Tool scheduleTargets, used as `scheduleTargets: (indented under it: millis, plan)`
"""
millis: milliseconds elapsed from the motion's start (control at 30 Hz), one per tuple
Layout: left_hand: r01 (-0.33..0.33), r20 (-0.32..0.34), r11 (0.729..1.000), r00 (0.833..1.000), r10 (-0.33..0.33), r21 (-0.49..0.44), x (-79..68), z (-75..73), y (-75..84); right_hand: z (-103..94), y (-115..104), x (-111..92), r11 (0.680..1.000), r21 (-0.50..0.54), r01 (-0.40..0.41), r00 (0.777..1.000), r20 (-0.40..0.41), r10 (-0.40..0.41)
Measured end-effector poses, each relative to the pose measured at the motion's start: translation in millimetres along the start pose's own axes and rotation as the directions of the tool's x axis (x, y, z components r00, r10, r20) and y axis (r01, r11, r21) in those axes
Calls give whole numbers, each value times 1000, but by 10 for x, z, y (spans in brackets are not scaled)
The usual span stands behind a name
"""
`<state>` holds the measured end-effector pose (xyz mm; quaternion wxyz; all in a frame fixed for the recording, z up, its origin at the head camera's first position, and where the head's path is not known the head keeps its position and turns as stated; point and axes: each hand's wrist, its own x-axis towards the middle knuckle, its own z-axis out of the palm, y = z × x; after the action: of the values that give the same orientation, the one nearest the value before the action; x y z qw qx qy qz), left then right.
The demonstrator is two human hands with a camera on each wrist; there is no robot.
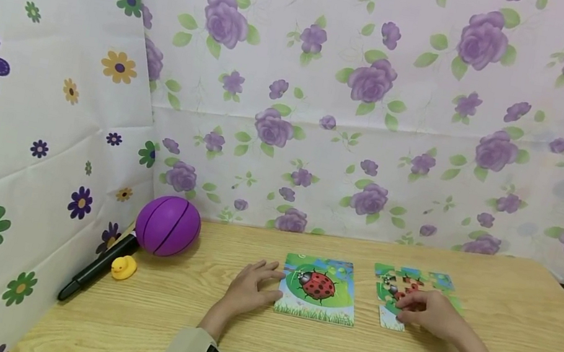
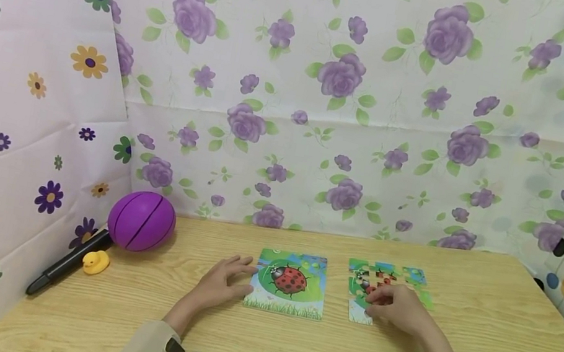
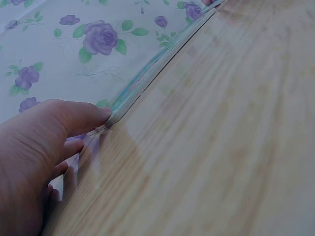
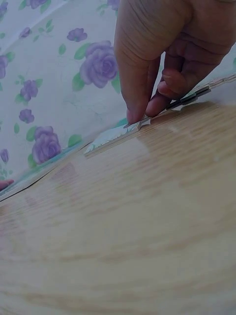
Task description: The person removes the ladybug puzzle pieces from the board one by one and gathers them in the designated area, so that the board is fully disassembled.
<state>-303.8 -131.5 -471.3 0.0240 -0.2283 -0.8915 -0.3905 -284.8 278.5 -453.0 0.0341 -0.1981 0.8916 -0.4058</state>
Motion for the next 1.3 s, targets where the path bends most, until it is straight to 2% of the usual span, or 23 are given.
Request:
scheduleTargets:
  millis: [133,300,500,667,833,1067,1300]
  plan:
    - [11,1,1000,1000,-11,0,-6,-7,-10,11,-6,5,1000,10,-20,1000,5,20]
    - [15,0,1000,1000,-15,-1,-2,-10,-35,33,-75,14,998,-31,-61,997,-55,59]
    - [1,0,1000,1000,-1,4,9,-14,-44,101,-279,101,997,-81,-8,994,-106,0]
    - [4,-1,1000,1000,-4,9,2,-28,-35,246,-392,255,997,-64,52,997,-61,-56]
    - [-14,-3,1000,1000,14,11,-2,-19,-33,415,-494,409,994,26,106,994,25,-107]
    - [3,-4,1000,1000,-3,12,-6,-3,-24,656,-654,575,991,74,113,988,97,-120]
    - [0,3,1000,1000,0,10,7,-2,-25,818,-732,648,991,92,96,983,150,-109]
